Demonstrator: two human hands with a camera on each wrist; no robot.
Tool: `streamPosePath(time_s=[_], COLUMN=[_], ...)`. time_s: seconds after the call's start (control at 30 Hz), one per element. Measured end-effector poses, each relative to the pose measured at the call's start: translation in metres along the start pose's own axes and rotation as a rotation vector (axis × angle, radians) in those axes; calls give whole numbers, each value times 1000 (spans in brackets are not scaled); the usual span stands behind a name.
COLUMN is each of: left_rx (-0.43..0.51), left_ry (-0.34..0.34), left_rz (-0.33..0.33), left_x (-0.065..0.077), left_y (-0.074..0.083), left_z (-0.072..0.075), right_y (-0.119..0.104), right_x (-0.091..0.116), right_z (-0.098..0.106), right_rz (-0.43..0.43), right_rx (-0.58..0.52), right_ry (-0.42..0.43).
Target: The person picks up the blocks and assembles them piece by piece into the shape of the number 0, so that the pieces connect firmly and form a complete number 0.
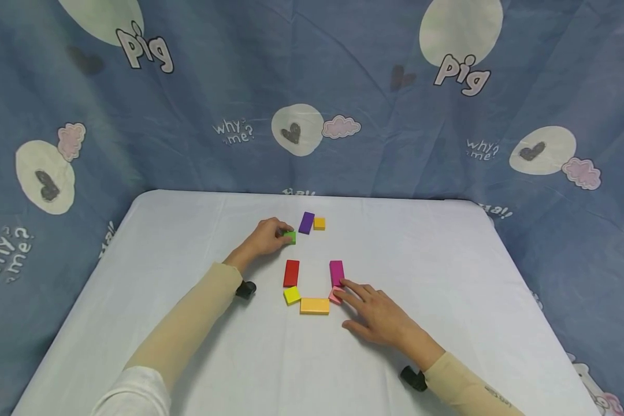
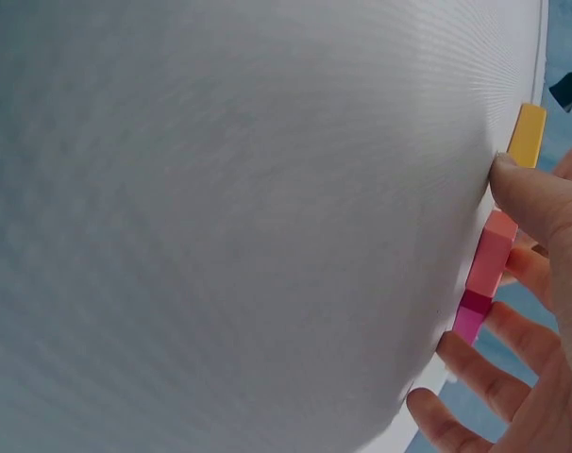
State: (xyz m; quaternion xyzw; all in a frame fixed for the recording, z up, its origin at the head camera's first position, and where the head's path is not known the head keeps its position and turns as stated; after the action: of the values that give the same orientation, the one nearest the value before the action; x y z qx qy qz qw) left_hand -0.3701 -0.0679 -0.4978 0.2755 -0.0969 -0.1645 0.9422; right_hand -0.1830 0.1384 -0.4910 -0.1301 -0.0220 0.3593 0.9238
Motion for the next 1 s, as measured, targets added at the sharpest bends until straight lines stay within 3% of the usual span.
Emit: streamPosePath(time_s=[0.37, 0.67, 1.0], left_rx=[45, 47, 55], left_ry=[-35, -38, -33], left_rz=[13, -55, -64], left_x=[3, 7, 12], left_y=[-4, -2, -1], left_z=[-2, -3, -4], right_y=[0, 1, 0], right_x=[-1, -1, 0], right_z=[0, -1, 1], right_rz=[-22, -22, -1], right_rx=[-14, -15, -24], right_ry=[-14, -24, 0])
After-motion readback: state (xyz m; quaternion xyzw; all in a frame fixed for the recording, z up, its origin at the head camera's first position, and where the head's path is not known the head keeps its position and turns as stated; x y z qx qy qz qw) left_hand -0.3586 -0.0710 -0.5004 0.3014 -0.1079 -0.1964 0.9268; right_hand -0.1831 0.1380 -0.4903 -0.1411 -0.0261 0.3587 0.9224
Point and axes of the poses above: each hand's wrist, its own x-axis away from the middle knuckle, its own z-axis out of the back of the hand, y = z × x, the point moved 9 cm from there along -x, towards the middle knuckle, and after that the axes turned 5 degrees about -x, right-handed, at the moved point
